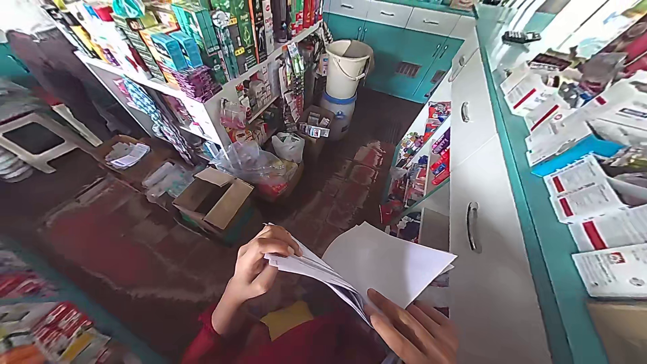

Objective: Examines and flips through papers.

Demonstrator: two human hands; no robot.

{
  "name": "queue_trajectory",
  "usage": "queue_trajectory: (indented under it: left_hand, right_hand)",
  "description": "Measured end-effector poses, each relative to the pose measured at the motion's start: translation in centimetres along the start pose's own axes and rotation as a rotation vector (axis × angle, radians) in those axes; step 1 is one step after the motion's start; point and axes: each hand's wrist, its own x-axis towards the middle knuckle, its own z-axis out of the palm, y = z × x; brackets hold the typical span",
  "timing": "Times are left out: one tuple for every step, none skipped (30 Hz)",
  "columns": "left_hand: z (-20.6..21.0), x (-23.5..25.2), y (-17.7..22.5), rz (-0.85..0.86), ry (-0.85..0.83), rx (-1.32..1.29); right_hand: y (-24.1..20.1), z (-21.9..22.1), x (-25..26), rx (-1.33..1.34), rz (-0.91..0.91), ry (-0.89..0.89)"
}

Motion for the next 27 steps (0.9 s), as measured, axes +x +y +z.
queue_trajectory:
  left_hand:
    - [0.0,-0.1,-0.1,-0.006,-0.001,0.006]
    - [0.0,-0.2,-0.3,-0.013,-0.002,0.007]
    - [0.1,-0.3,-0.4,-0.019,-0.002,0.008]
    - [0.1,-0.4,-0.6,-0.021,0.000,0.006]
    - [0.2,-0.5,-0.9,-0.017,0.005,0.004]
    - [0.3,-0.6,-1.1,-0.001,0.021,0.009]
    - [0.5,-0.7,-1.4,0.020,0.045,0.009]
    - [0.7,-0.8,-1.6,0.041,0.074,0.004]
    - [0.8,-0.9,-1.9,0.063,0.104,0.004]
    - [1.0,-1.0,-2.0,0.084,0.133,0.009]
    - [1.2,-1.1,-2.1,0.101,0.164,0.018]
    - [1.4,-1.3,-2.2,0.116,0.192,0.030]
    - [1.6,-1.4,-2.2,0.130,0.220,0.045]
    - [1.7,-1.6,-2.1,0.142,0.250,0.059]
    - [1.9,-1.8,-2.1,0.155,0.280,0.074]
    - [2.0,-1.9,-2.1,0.164,0.303,0.099]
    - [2.0,-2.2,-2.0,0.175,0.314,0.129]
    - [2.0,-2.3,-2.0,0.183,0.315,0.160]
    - [1.9,-2.4,-1.9,0.190,0.310,0.182]
    - [1.7,-2.5,-1.7,0.195,0.298,0.198]
    - [1.6,-2.5,-1.6,0.196,0.280,0.201]
    - [1.3,-2.6,-1.5,0.197,0.256,0.197]
    - [1.1,-2.7,-1.4,0.194,0.230,0.190]
    - [0.8,-2.8,-1.3,0.184,0.207,0.178]
    - [0.6,-2.9,-1.1,0.166,0.186,0.164]
    - [0.5,-3.0,-1.0,0.142,0.170,0.150]
    - [0.3,-3.1,-1.0,0.115,0.153,0.138]
  right_hand:
    - [0.0,0.1,0.0,0.006,-0.004,0.000]
    - [0.1,0.3,0.0,0.016,-0.011,-0.001]
    - [0.2,0.4,0.1,0.020,-0.024,-0.005]
    - [0.3,0.5,0.1,0.027,-0.038,-0.006]
    - [0.4,0.6,0.1,0.027,-0.055,-0.004]
    - [0.5,0.7,0.1,0.018,-0.070,-0.002]
    - [0.6,0.8,0.2,0.017,-0.079,0.003]
    - [0.6,0.8,0.3,0.018,-0.084,0.002]
    - [0.6,0.8,0.4,0.019,-0.094,-0.003]
    - [0.6,0.8,0.4,0.024,-0.107,-0.002]
    - [0.6,0.8,0.5,0.031,-0.118,-0.003]
    - [0.6,0.8,0.5,0.040,-0.130,-0.004]
    - [0.6,0.9,0.6,0.051,-0.138,-0.010]
    - [0.6,0.9,0.6,0.058,-0.143,-0.023]
    - [0.6,0.9,0.5,0.064,-0.146,-0.037]
    - [0.6,0.8,0.5,0.064,-0.146,-0.051]
    - [0.6,0.8,0.5,0.063,-0.138,-0.062]
    - [0.6,0.8,0.5,0.062,-0.128,-0.063]
    - [0.5,0.9,0.5,0.059,-0.118,-0.051]
    - [0.5,1.0,0.5,0.049,-0.110,-0.040]
    - [0.5,1.0,0.4,0.040,-0.106,-0.033]
    - [0.6,1.1,0.3,0.035,-0.103,-0.028]
    - [0.6,1.1,0.3,0.029,-0.104,-0.026]
    - [0.6,1.1,0.2,0.017,-0.102,-0.027]
    - [0.7,1.1,0.1,0.004,-0.101,-0.025]
    - [0.7,1.1,0.1,-0.011,-0.105,-0.019]
    - [0.9,1.2,0.1,-0.016,-0.111,-0.015]
